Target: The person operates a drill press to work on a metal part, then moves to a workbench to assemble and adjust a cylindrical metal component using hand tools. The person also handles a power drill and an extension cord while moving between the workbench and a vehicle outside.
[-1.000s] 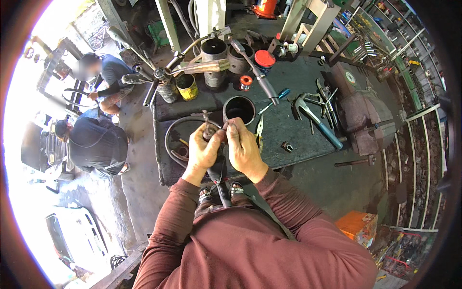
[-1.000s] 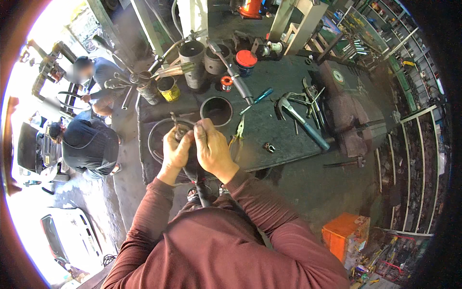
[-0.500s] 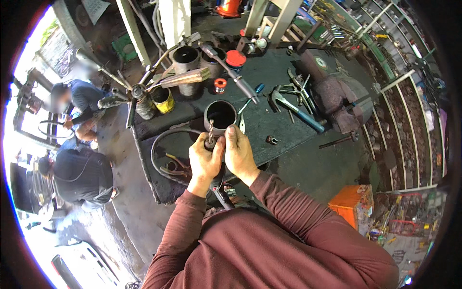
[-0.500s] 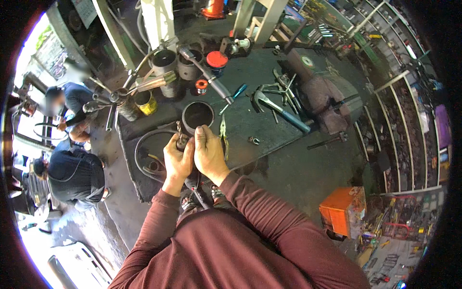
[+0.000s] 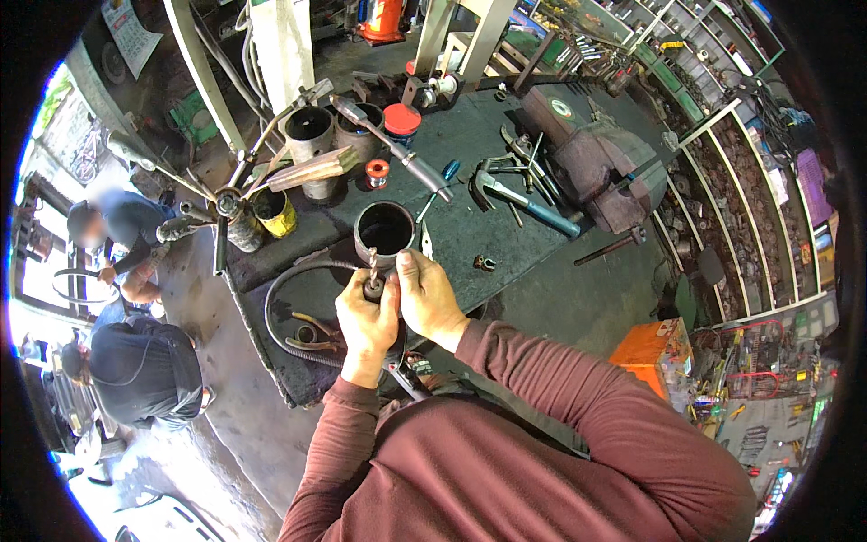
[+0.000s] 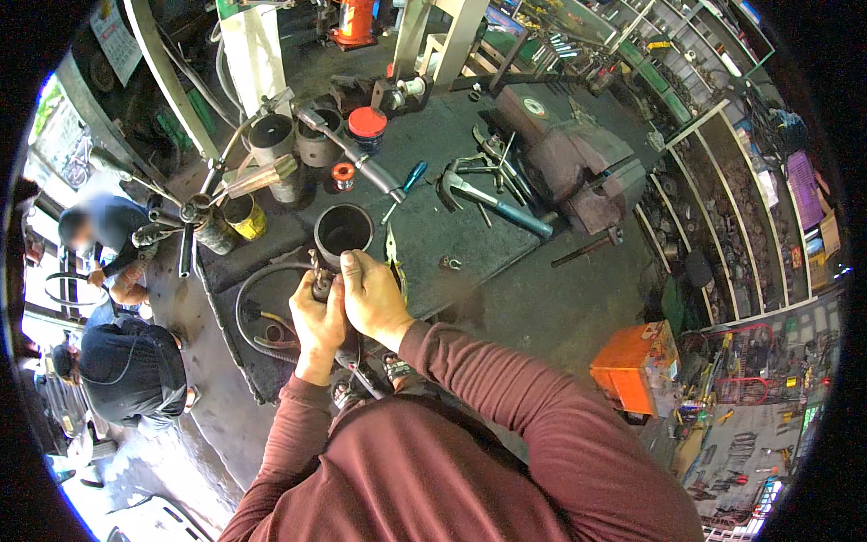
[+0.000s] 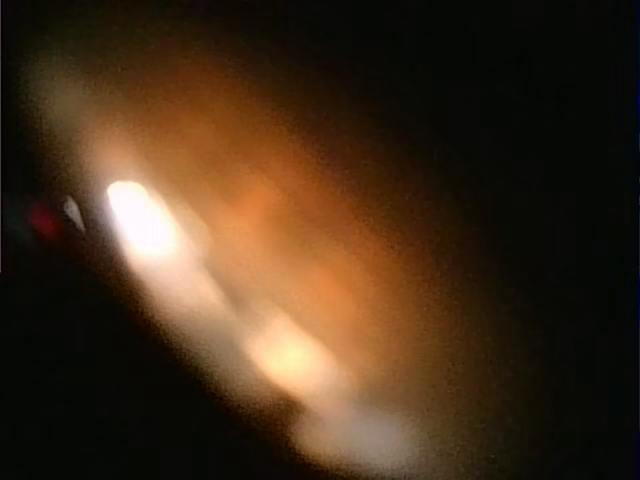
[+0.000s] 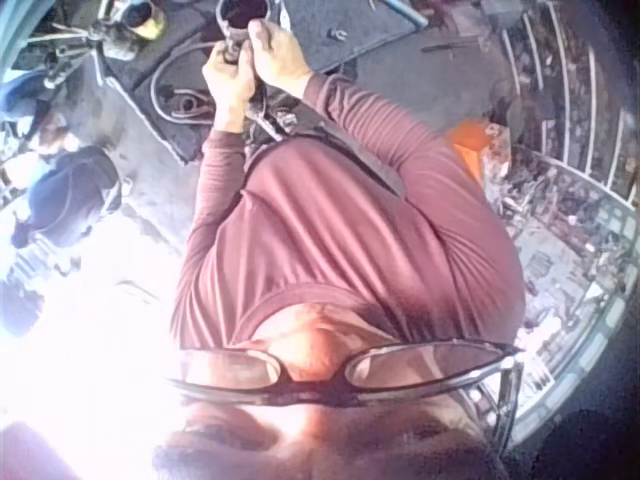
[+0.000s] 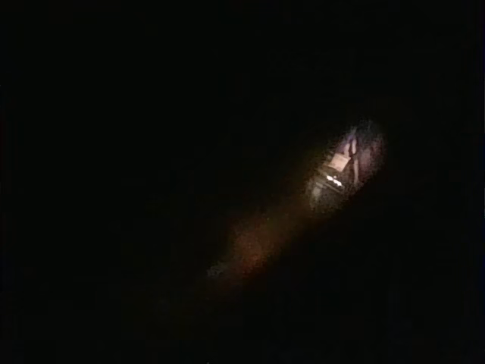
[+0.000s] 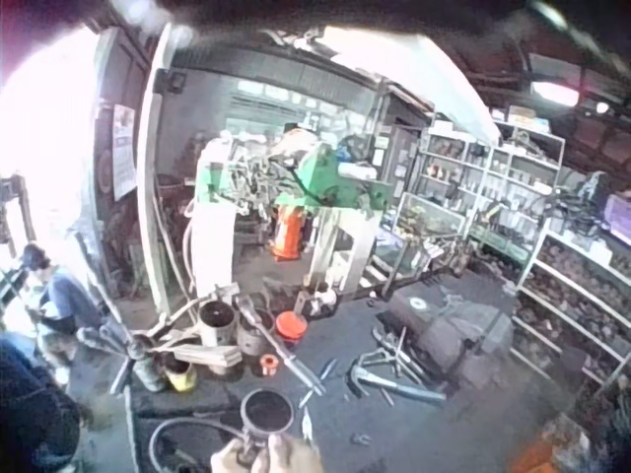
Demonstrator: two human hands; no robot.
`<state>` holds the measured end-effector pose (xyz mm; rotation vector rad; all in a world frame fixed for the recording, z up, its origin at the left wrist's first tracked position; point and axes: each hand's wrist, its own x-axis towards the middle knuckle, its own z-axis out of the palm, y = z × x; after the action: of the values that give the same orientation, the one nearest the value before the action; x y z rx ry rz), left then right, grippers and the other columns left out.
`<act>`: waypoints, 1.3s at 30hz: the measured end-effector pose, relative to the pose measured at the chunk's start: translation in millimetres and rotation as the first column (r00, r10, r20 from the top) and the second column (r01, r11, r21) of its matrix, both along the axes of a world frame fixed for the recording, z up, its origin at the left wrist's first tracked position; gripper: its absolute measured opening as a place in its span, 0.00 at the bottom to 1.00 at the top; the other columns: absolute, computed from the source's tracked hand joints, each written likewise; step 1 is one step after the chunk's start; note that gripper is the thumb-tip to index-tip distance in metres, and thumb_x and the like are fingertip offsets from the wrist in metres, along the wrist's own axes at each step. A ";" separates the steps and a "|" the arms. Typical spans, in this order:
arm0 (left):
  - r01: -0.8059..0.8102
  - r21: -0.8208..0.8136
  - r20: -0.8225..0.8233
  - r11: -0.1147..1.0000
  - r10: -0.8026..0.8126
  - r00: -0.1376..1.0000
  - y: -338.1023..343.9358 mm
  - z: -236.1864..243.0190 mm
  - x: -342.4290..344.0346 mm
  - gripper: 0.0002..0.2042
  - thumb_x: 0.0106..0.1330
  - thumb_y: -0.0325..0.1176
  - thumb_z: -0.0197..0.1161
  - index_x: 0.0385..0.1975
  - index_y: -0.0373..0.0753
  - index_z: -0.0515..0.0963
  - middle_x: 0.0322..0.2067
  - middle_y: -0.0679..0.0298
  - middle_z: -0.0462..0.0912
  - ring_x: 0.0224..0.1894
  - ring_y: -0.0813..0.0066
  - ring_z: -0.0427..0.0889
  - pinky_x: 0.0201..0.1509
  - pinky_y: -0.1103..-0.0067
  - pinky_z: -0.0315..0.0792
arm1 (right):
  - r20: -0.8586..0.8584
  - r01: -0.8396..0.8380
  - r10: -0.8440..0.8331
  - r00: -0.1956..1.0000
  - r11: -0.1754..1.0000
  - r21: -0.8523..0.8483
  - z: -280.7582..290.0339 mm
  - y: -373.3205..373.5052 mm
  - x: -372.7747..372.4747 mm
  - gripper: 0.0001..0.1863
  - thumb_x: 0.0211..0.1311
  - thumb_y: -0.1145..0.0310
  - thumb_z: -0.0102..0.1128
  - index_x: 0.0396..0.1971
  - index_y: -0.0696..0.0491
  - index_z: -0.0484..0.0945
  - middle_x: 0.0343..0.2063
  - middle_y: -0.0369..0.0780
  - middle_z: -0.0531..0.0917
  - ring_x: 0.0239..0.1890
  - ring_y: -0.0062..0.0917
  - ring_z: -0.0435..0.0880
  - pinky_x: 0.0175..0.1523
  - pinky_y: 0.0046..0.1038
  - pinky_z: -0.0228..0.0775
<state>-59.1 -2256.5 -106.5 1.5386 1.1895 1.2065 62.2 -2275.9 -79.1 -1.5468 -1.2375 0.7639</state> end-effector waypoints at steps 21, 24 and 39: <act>0.214 -0.158 -0.039 0.964 -0.223 0.974 6.3 -4.8 0.6 0.22 0.61 0.27 0.71 0.53 0.32 0.72 0.44 0.61 0.84 0.48 0.77 0.81 0.55 0.76 0.76 | -0.278 -0.071 0.076 0.957 0.997 0.026 -23.9 12.5 27.6 0.28 0.84 0.49 0.43 0.39 0.62 0.77 0.33 0.54 0.83 0.37 0.46 0.83 0.46 0.42 0.73; 0.149 -0.085 0.066 0.985 -0.143 0.987 7.0 -7.5 9.4 0.26 0.54 0.30 0.76 0.52 0.35 0.71 0.39 0.56 0.86 0.43 0.68 0.87 0.51 0.72 0.79 | -0.156 -0.102 0.105 0.982 0.994 0.030 -22.2 5.8 32.7 0.27 0.84 0.49 0.41 0.43 0.61 0.74 0.35 0.55 0.82 0.39 0.53 0.81 0.46 0.44 0.70; 0.367 -0.100 0.386 0.925 -0.304 0.871 6.6 -1.9 -19.6 0.20 0.61 0.28 0.68 0.52 0.33 0.71 0.46 0.62 0.81 0.47 0.78 0.78 0.54 0.76 0.75 | -0.205 -0.159 0.161 0.966 0.987 0.022 -10.4 5.3 12.2 0.30 0.84 0.45 0.38 0.42 0.60 0.75 0.33 0.49 0.81 0.38 0.42 0.81 0.49 0.40 0.72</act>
<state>-78.7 -2249.9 -108.5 1.2587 0.7211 1.0645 74.4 -2270.6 -89.5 -1.3366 -1.2179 0.9986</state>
